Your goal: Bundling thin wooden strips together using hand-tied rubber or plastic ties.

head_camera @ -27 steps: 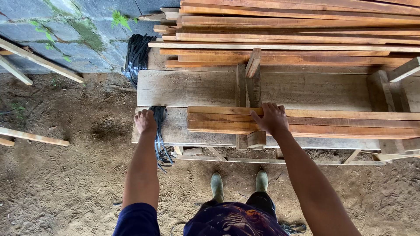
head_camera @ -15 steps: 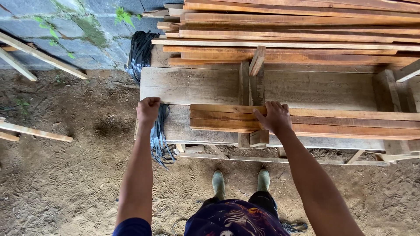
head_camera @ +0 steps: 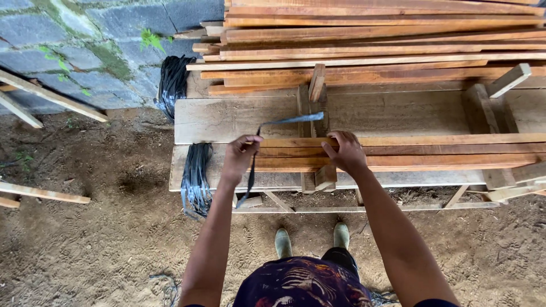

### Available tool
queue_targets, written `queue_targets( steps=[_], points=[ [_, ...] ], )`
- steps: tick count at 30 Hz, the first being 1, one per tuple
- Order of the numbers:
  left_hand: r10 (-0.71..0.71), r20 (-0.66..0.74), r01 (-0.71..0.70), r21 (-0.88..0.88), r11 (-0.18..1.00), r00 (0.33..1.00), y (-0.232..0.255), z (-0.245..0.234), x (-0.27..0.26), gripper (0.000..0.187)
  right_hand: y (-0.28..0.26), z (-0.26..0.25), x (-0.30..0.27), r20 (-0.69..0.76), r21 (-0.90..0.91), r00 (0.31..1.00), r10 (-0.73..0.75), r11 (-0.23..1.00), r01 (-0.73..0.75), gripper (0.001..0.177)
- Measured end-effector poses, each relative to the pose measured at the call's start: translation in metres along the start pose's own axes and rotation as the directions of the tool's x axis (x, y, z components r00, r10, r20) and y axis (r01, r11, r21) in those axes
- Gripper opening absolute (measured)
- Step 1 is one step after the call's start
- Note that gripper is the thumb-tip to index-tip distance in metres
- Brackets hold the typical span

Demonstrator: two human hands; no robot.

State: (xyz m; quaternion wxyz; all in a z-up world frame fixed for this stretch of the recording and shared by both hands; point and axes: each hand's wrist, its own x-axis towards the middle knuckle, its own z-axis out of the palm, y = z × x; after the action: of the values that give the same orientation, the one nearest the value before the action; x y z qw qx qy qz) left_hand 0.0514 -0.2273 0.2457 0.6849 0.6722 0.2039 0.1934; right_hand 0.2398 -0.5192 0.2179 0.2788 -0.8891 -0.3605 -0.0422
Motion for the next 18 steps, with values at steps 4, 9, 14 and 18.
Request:
queue_targets(
  steps=[4, 9, 14, 18],
  points=[
    [-0.021, 0.05, 0.021, -0.001, 1.0, 0.998, 0.012, 0.032, -0.006, 0.02, 0.027, 0.022, 0.003, -0.137, 0.203, 0.99, 0.021, 0.979, 0.007, 0.026],
    [-0.076, 0.099, 0.077, -0.009, 0.997, 0.992, 0.03, 0.074, 0.001, 0.018, -0.011, 0.016, 0.004, -0.258, 0.442, 0.966, 0.006, 0.89, 0.113, 0.004],
    [0.008, 0.119, -0.002, -0.055, 0.998, 0.993, 0.048, 0.114, 0.003, 0.017, -0.081, -0.034, -0.01, 0.061, 0.622, 0.996, -0.063, 0.783, 0.011, 0.032],
    [0.05, 0.083, -0.04, -0.121, 0.992, 0.995, 0.054, 0.141, -0.001, 0.01, -0.061, -0.04, -0.014, 0.026, 0.785, 0.998, 0.057, 0.616, -0.055, 0.021]
  ],
)
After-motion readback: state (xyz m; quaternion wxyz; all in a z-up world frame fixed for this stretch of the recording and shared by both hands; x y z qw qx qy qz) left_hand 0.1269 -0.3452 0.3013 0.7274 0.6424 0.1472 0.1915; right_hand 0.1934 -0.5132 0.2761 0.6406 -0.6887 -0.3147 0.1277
